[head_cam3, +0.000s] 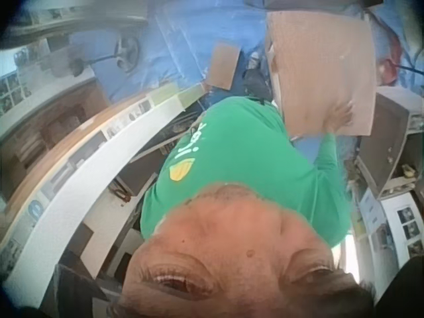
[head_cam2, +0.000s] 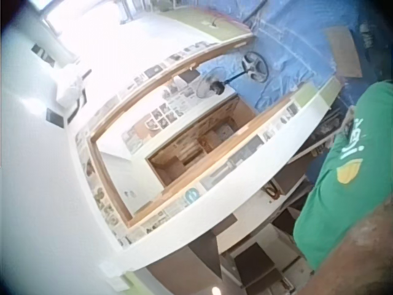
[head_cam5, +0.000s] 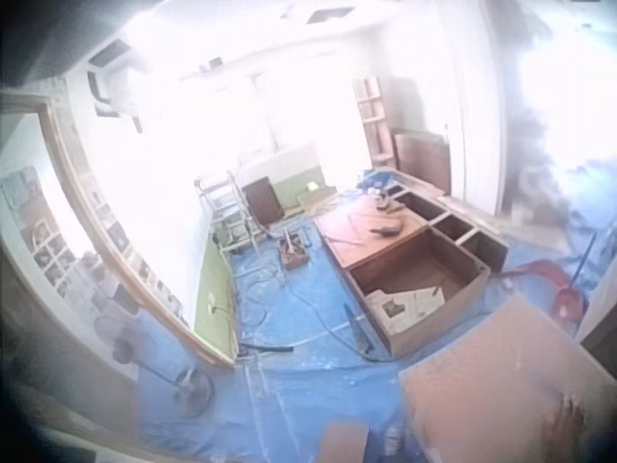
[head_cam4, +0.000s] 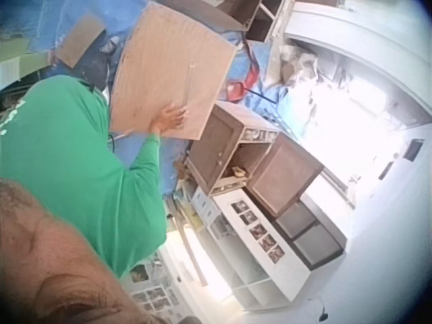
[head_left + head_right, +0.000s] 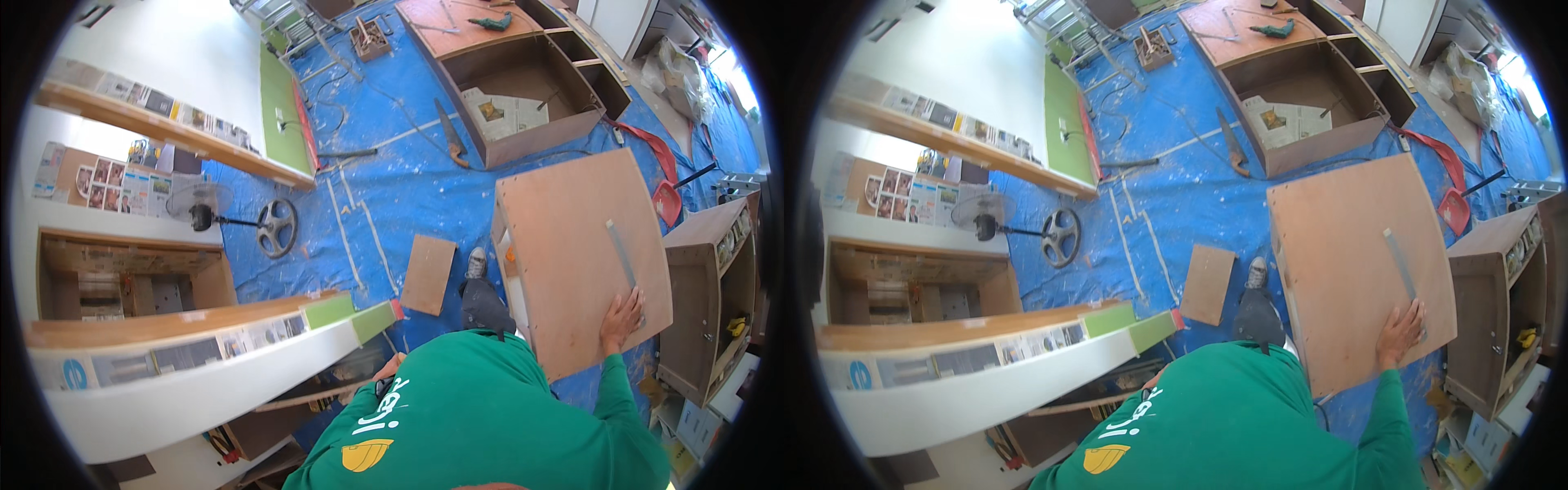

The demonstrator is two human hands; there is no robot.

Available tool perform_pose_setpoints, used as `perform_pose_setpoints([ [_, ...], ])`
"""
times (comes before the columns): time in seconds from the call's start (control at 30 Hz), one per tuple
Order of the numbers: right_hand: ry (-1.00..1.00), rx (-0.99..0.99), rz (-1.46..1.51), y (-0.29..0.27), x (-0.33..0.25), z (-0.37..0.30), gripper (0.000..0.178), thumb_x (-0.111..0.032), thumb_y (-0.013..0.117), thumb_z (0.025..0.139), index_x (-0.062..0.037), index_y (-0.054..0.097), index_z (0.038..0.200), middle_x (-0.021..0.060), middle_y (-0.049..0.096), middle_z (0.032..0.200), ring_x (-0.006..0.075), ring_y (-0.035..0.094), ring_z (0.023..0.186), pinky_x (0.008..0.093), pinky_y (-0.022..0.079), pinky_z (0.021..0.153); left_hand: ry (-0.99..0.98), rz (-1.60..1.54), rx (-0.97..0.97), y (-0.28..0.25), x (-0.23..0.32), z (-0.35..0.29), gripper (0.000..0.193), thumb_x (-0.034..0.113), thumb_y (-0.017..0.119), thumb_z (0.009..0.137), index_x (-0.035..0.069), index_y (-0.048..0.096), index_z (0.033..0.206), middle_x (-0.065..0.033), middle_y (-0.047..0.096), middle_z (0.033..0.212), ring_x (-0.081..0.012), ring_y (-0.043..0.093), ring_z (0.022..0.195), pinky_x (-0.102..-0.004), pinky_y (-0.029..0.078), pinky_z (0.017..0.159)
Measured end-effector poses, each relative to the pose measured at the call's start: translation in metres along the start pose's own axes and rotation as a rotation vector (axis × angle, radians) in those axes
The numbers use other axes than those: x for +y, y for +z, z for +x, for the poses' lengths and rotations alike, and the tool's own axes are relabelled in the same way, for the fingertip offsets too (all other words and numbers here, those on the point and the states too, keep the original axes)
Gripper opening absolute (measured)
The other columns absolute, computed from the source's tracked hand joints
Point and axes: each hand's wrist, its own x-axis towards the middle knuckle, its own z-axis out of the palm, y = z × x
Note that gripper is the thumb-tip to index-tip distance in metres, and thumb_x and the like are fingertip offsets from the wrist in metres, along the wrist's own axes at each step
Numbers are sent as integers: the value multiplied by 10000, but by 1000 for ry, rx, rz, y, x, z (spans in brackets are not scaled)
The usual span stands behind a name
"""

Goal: The person assembles a wooden cabinet by attaching a side panel, sanding edges with a sanding block, and fitting a drawer front. They handle wooden panels, a sanding block, and a cordless drill in a workshop with blue floor protection.

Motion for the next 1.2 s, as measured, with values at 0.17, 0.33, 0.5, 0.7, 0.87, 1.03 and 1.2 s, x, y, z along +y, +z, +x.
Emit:
perform_pose_setpoints([
  [0.17,0,-34,6,-6,-10,8,609,-387,472,1076,-146,312,1612,95,317,1658,310,262,1554,608,203,1224,10,404,82,-49,84,49,845,410,909,728,-10,527,1353,-193,668,1252,-316,639,1188,-435,506,1009],
  [0.33,-14,-10,-2,-20,-20,16,608,-373,480,1069,-124,329,1603,114,331,1650,321,280,1547,599,216,1218,-48,586,-13,-79,244,97,1000,425,866,709,-72,407,1446,-304,598,1349,-414,593,1275,-445,457,1098],
  [0.5,-48,-1,19,-15,-16,13,610,-388,476,1074,-116,333,1600,124,341,1648,331,310,1530,594,244,1203,116,617,249,-118,340,98,958,388,854,734,-18,388,1467,-308,631,1298,-427,636,1207,-467,503,1008],
  [0.7,-110,115,-68,6,-2,11,591,-416,472,1083,-116,380,1585,116,408,1616,326,382,1491,531,318,1174,68,401,372,-154,339,36,908,375,843,741,-58,418,1416,-306,622,1291,-404,628,1209,-448,497,1004],
  [0.87,-259,423,-121,-5,-9,12,488,-361,487,1095,-60,525,1477,140,618,1406,321,582,1303,408,451,1075,-153,263,417,-146,199,37,853,416,851,740,-69,539,1370,-293,638,1310,-377,639,1203,-458,509,974],
  [1.03,-284,395,-36,3,-53,36,532,-424,501,1064,-55,537,1446,146,624,1365,306,597,1233,429,456,1039,-311,-61,98,-115,94,27,860,470,859,700,-89,626,1309,-271,692,1243,-363,677,1148,-460,524,947],
  [1.2,-247,324,188,12,-121,66,484,-371,510,1071,-36,558,1418,156,638,1331,298,613,1203,400,469,1022,-380,-213,89,-93,74,30,870,473,859,693,-91,622,1313,-267,688,1253,-358,674,1156,-457,524,954],
])
